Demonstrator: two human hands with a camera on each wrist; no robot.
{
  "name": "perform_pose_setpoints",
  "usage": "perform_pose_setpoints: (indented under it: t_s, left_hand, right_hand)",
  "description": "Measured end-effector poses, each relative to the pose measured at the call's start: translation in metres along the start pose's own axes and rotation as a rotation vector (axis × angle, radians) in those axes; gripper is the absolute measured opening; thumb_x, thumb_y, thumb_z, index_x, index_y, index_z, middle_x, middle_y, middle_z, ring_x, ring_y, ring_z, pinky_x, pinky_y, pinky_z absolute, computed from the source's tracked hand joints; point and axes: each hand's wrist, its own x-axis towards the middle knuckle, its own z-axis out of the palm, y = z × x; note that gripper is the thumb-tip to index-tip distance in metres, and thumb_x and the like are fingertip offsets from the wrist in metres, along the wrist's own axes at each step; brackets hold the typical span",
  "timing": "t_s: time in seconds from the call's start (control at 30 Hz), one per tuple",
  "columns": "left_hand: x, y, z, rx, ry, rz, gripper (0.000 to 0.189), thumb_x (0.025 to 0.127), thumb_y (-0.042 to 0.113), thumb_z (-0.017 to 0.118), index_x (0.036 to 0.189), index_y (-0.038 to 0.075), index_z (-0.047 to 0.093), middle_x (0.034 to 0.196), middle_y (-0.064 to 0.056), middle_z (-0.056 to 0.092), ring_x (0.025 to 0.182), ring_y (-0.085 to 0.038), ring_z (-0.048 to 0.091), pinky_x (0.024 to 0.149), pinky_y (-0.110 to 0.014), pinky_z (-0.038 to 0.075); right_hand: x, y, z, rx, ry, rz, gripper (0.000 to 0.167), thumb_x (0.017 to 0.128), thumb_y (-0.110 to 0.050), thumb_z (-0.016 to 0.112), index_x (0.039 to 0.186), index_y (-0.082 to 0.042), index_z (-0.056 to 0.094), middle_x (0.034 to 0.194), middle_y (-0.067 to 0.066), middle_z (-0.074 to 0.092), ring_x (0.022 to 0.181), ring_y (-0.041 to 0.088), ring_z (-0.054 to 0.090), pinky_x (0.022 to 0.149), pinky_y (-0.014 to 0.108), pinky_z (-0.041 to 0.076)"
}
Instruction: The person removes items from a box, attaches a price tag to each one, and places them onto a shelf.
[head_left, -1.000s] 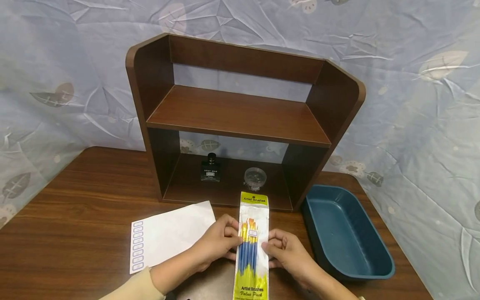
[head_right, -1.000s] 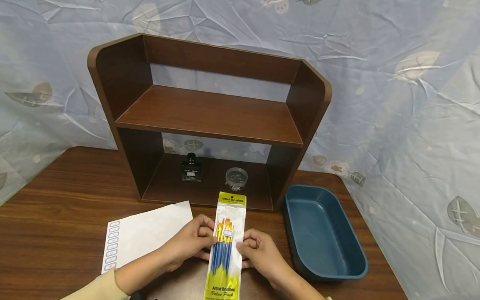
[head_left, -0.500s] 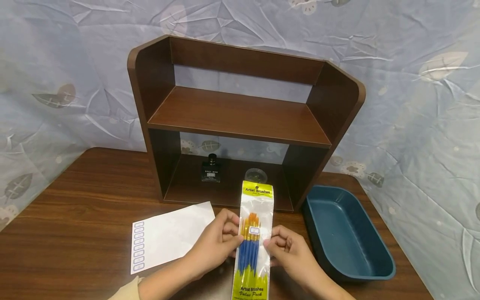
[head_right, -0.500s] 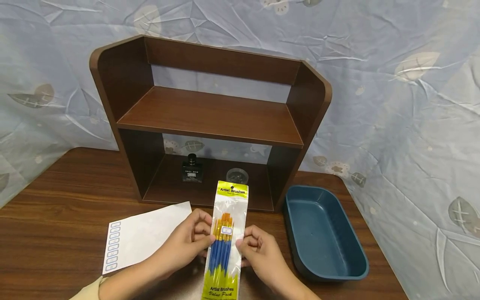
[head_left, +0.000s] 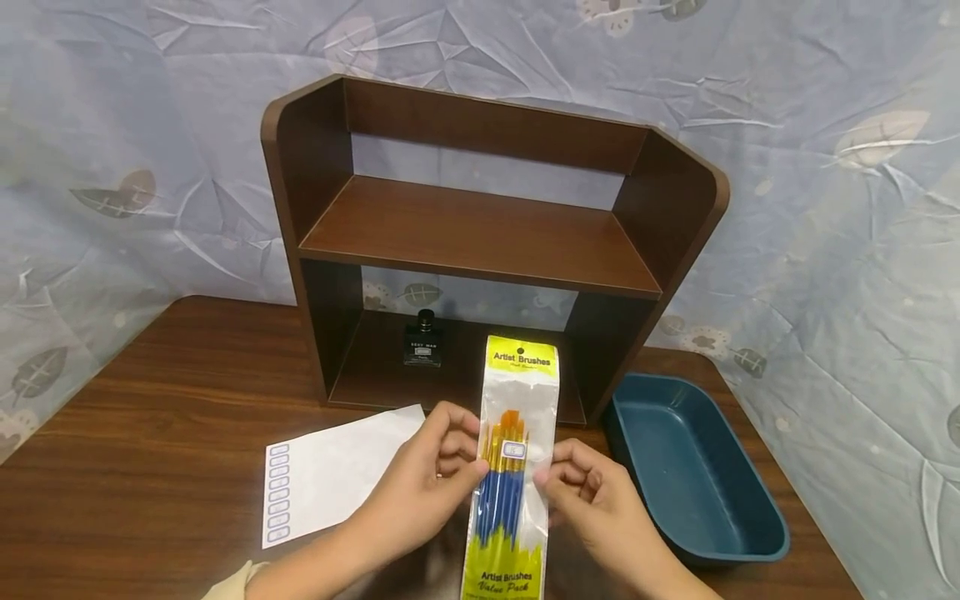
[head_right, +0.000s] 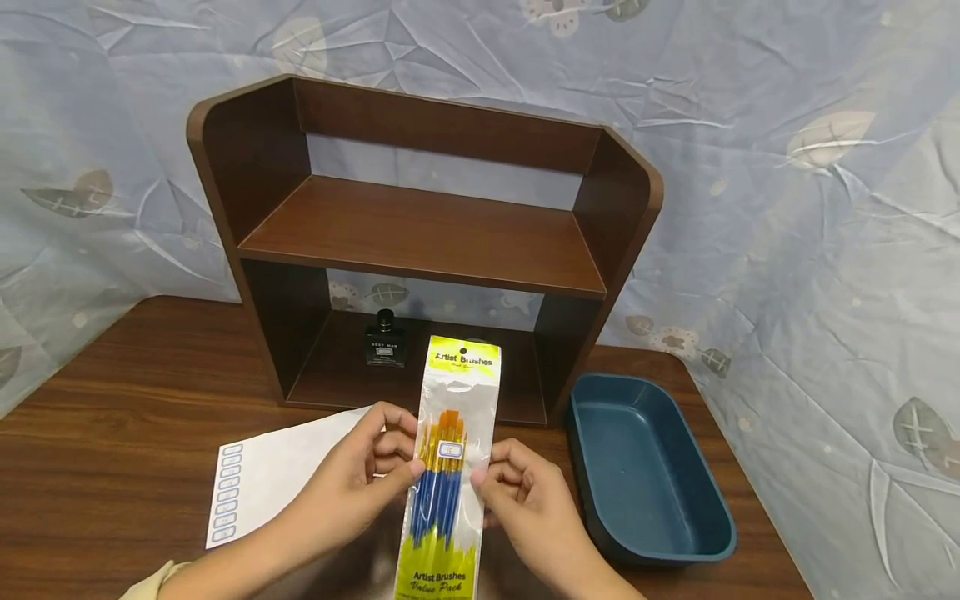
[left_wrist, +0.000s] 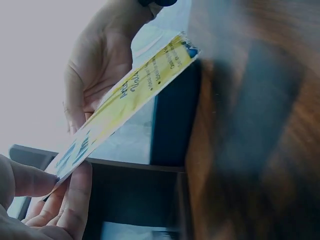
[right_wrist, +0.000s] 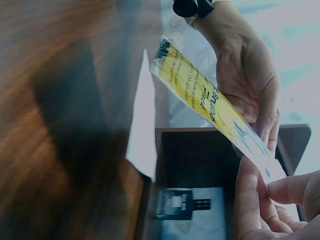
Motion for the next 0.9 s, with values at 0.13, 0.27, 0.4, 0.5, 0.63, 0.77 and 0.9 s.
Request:
perform_pose_setpoints:
  t_s: [0.13,0.27,0.4,0.5,0.63,0.77,0.9]
  left_hand:
    - [0.003,0.012,-0.002,0.052,0.019,0.047,0.032,0.102,0.007,0.065,0.127,0.003,0.046,0.105,-0.015,0.075,0.09,-0.01,0.072,0.085,-0.022,0.062]
    - [0.008,0.023,-0.005,0.06,0.044,0.08,0.032,0.102,0.006,0.065,0.128,0.003,0.046,0.105,-0.016,0.075,0.091,-0.012,0.072,0.088,-0.022,0.062]
    - [0.014,0.034,-0.009,0.067,0.075,0.09,0.033,0.101,0.003,0.064,0.129,0.004,0.047,0.105,-0.014,0.075,0.091,-0.015,0.072,0.087,-0.023,0.062]
    - [0.021,0.043,-0.013,0.065,0.09,0.103,0.033,0.101,0.001,0.064,0.13,0.004,0.047,0.105,-0.014,0.076,0.092,-0.018,0.071,0.086,-0.024,0.062]
    - [0.033,0.052,-0.017,0.056,0.096,0.118,0.033,0.102,0.0,0.062,0.131,0.002,0.046,0.106,-0.017,0.075,0.092,-0.019,0.071,0.082,-0.027,0.063]
    - [0.044,0.062,-0.022,0.05,0.101,0.104,0.034,0.103,0.0,0.061,0.133,0.0,0.045,0.107,-0.02,0.073,0.091,-0.019,0.071,0.076,-0.031,0.063]
    - [0.054,0.075,-0.027,0.059,0.118,0.084,0.037,0.103,0.0,0.06,0.136,0.002,0.044,0.11,-0.02,0.073,0.09,-0.021,0.071,0.075,-0.033,0.064]
  right_hand:
    - [0.001,-0.014,-0.001,-0.033,0.035,-0.016,0.031,0.105,-0.011,0.063,0.124,0.013,0.057,0.102,0.014,0.078,0.084,0.014,0.076,0.076,0.034,0.067]
    - [0.004,-0.03,0.0,-0.093,0.085,-0.034,0.028,0.104,-0.013,0.065,0.122,0.008,0.06,0.102,0.014,0.078,0.084,0.015,0.075,0.077,0.031,0.066]
    - [0.011,-0.045,0.0,-0.177,0.133,-0.066,0.024,0.103,-0.015,0.066,0.119,0.004,0.064,0.097,0.012,0.078,0.081,0.014,0.071,0.076,0.027,0.063]
    - [0.019,-0.056,-0.002,-0.188,0.147,-0.078,0.024,0.103,-0.015,0.067,0.118,0.004,0.064,0.097,0.01,0.078,0.082,0.014,0.071,0.076,0.026,0.063]
    - [0.031,-0.067,-0.007,-0.169,0.154,-0.081,0.026,0.103,-0.015,0.067,0.119,0.005,0.063,0.097,0.006,0.079,0.085,0.014,0.073,0.079,0.026,0.064]
    - [0.042,-0.075,-0.011,-0.161,0.149,-0.081,0.028,0.104,-0.014,0.066,0.123,0.005,0.062,0.101,0.008,0.079,0.089,0.016,0.076,0.081,0.027,0.065]
    - [0.052,-0.084,-0.015,-0.169,0.149,-0.083,0.028,0.104,-0.014,0.065,0.125,0.004,0.06,0.106,0.014,0.079,0.091,0.019,0.077,0.08,0.031,0.066]
